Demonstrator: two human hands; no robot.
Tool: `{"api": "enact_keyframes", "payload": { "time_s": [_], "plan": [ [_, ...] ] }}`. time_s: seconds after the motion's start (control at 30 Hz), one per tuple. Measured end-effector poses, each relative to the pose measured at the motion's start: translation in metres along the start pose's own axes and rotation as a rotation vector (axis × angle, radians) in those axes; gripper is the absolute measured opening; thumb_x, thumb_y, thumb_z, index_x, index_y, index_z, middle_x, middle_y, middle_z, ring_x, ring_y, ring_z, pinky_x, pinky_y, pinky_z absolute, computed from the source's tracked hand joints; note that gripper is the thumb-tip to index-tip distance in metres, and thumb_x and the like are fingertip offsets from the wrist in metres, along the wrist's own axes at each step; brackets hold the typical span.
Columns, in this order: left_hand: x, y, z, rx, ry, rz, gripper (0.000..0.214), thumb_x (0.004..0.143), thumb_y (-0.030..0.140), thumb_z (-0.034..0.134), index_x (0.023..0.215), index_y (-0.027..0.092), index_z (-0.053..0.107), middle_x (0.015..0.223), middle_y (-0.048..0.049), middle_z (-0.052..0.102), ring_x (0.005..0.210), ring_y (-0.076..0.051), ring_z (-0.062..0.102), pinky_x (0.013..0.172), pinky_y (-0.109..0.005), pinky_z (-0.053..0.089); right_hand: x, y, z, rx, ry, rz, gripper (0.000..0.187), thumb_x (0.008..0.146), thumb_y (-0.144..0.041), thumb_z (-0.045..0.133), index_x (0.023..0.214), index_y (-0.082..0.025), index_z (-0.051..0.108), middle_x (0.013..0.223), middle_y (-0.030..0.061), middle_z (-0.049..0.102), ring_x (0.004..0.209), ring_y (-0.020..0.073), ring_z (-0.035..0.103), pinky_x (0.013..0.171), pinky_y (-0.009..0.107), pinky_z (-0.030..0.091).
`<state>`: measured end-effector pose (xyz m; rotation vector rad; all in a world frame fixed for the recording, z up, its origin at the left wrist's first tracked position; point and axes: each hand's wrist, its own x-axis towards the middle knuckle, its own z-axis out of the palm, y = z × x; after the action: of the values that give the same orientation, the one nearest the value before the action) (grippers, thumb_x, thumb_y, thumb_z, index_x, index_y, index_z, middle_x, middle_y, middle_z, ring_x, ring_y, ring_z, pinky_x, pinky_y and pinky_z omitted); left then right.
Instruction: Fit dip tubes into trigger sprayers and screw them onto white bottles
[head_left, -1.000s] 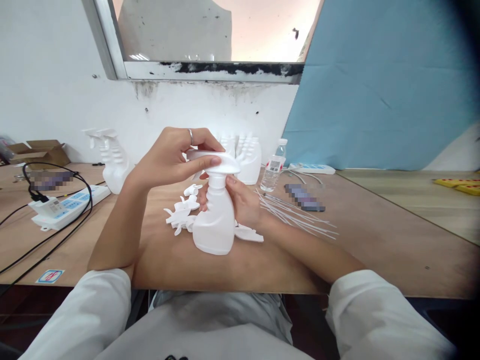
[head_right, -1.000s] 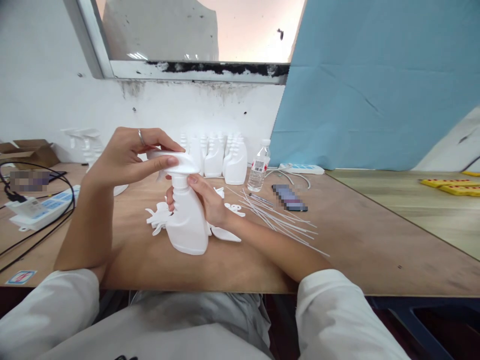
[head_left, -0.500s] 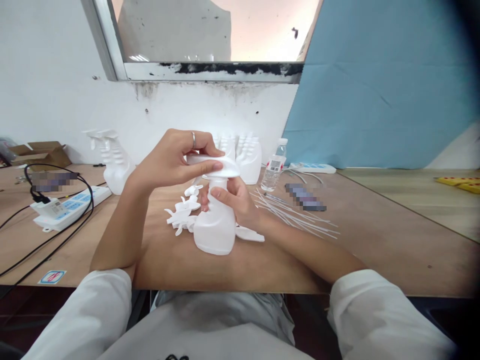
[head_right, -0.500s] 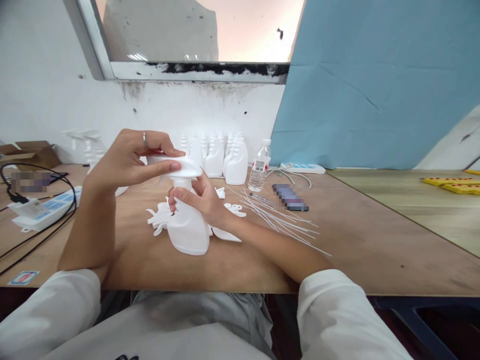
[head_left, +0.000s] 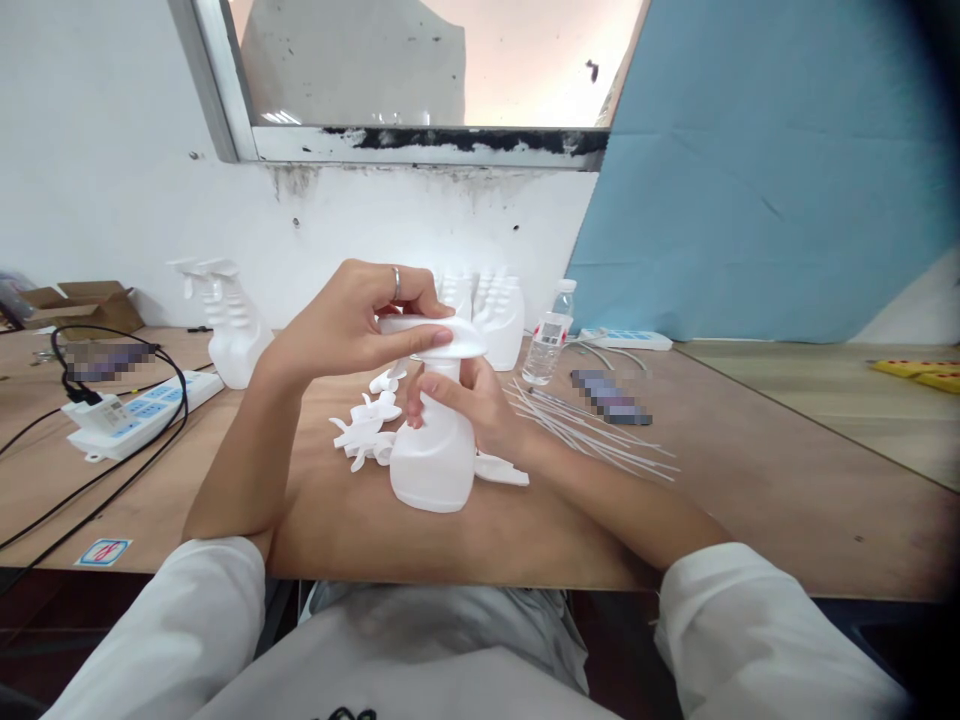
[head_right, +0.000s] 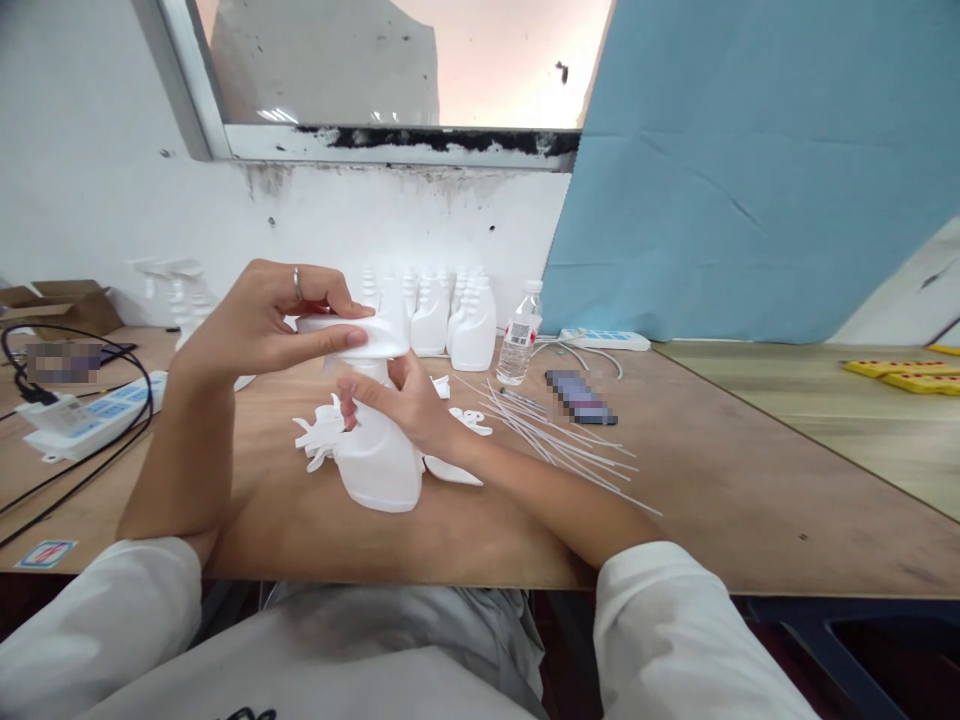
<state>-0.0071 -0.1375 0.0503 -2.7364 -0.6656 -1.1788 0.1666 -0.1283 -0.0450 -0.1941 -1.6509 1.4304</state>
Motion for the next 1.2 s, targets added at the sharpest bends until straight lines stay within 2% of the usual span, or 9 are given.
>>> {"api": "enact_keyframes", "payload": {
  "time_s": [0.17,0.27,0.4,0.53,0.67,0.8,0.93,1.1,1.2],
  "plan": [
    [0.0,0.0019,0.0006,-0.01,0.001,0.022,0.02,0.087,0.039,0.062,0.077,0.022,0.062,0.069,-0.0028,0.065,0.06,-0.014,0.054,0.05,-0.029,0.044,-0.0008,-0.0005,0.0003,0.068,-0.042,-0.026,0.031,0.086,-0.047,0.064,0.085,-0.018,0.055,0.074,0.0032,0.062,0.063,0.0154,0.059,0.063,0.033,0.051],
    [-0.0001,0.0026,0.0005,-0.014,0.002,0.032,0.02,0.087,0.038,0.062,0.076,0.022,0.061,0.066,-0.0023,0.063,0.058,-0.014,0.053,0.049,-0.029,0.044,-0.0008,-0.0006,0.0003,0.014,-0.032,-0.03,0.028,0.083,-0.041,0.069,0.083,-0.018,0.054,0.069,0.0013,0.06,0.061,0.0145,0.058,0.061,0.031,0.05],
    [-0.0003,0.0024,0.0007,-0.018,0.004,0.031,0.02,0.086,0.038,0.064,0.075,0.022,0.061,0.064,-0.0014,0.061,0.056,-0.013,0.05,0.049,-0.029,0.042,-0.0007,-0.0001,-0.0002,0.062,-0.049,-0.017,0.034,0.084,-0.05,0.065,0.088,-0.018,0.053,0.075,0.003,0.063,0.064,0.0155,0.06,0.063,0.033,0.052],
    [-0.0002,0.0012,0.0013,0.0,0.008,0.019,0.021,0.086,0.04,0.063,0.075,0.022,0.061,0.064,-0.0009,0.06,0.055,-0.013,0.05,0.048,-0.029,0.041,-0.0001,0.0015,-0.0008,0.003,-0.012,-0.026,0.032,0.081,-0.044,0.071,0.088,-0.018,0.052,0.069,0.0005,0.061,0.061,0.0143,0.058,0.061,0.03,0.051],
    [0.0003,0.0017,0.0013,0.004,-0.003,-0.002,0.023,0.086,0.043,0.061,0.075,0.023,0.061,0.067,-0.0018,0.063,0.057,-0.014,0.052,0.049,-0.03,0.042,-0.0004,0.0018,-0.001,0.066,-0.033,-0.015,0.034,0.084,-0.05,0.065,0.091,-0.02,0.052,0.077,0.0028,0.064,0.066,0.0163,0.06,0.063,0.033,0.052],
    [0.0004,0.003,0.0009,-0.004,-0.005,-0.004,0.025,0.086,0.046,0.06,0.075,0.024,0.062,0.063,-0.0022,0.061,0.058,-0.016,0.052,0.048,-0.031,0.043,-0.0002,0.0002,-0.0011,-0.005,-0.026,-0.005,0.033,0.08,-0.044,0.072,0.088,-0.02,0.052,0.069,0.001,0.06,0.061,0.0156,0.058,0.06,0.032,0.05],
    [-0.0005,0.0023,0.0011,-0.002,-0.008,-0.015,0.025,0.086,0.045,0.06,0.076,0.023,0.062,0.067,-0.0029,0.064,0.057,-0.015,0.052,0.049,-0.031,0.044,-0.0004,0.0006,-0.0026,0.083,-0.069,0.017,0.038,0.083,-0.055,0.063,0.091,-0.019,0.051,0.078,0.0039,0.063,0.065,0.0167,0.06,0.065,0.035,0.052],
    [0.0,0.0017,0.0019,-0.012,-0.008,-0.022,0.025,0.086,0.046,0.061,0.075,0.023,0.061,0.063,-0.0018,0.061,0.057,-0.015,0.052,0.049,-0.031,0.043,-0.0001,0.0005,-0.0019,0.045,-0.045,-0.016,0.029,0.084,-0.043,0.067,0.093,-0.02,0.05,0.07,0.0002,0.059,0.062,0.0151,0.058,0.061,0.031,0.049],
    [0.0004,0.0034,0.0017,-0.014,-0.008,-0.016,0.025,0.086,0.045,0.061,0.074,0.023,0.06,0.063,-0.0017,0.06,0.057,-0.015,0.052,0.049,-0.031,0.042,-0.0012,0.0005,-0.0014,0.066,-0.066,-0.021,0.032,0.085,-0.046,0.066,0.095,-0.02,0.05,0.073,0.0014,0.06,0.063,0.0157,0.059,0.062,0.032,0.05]
  ]
}}
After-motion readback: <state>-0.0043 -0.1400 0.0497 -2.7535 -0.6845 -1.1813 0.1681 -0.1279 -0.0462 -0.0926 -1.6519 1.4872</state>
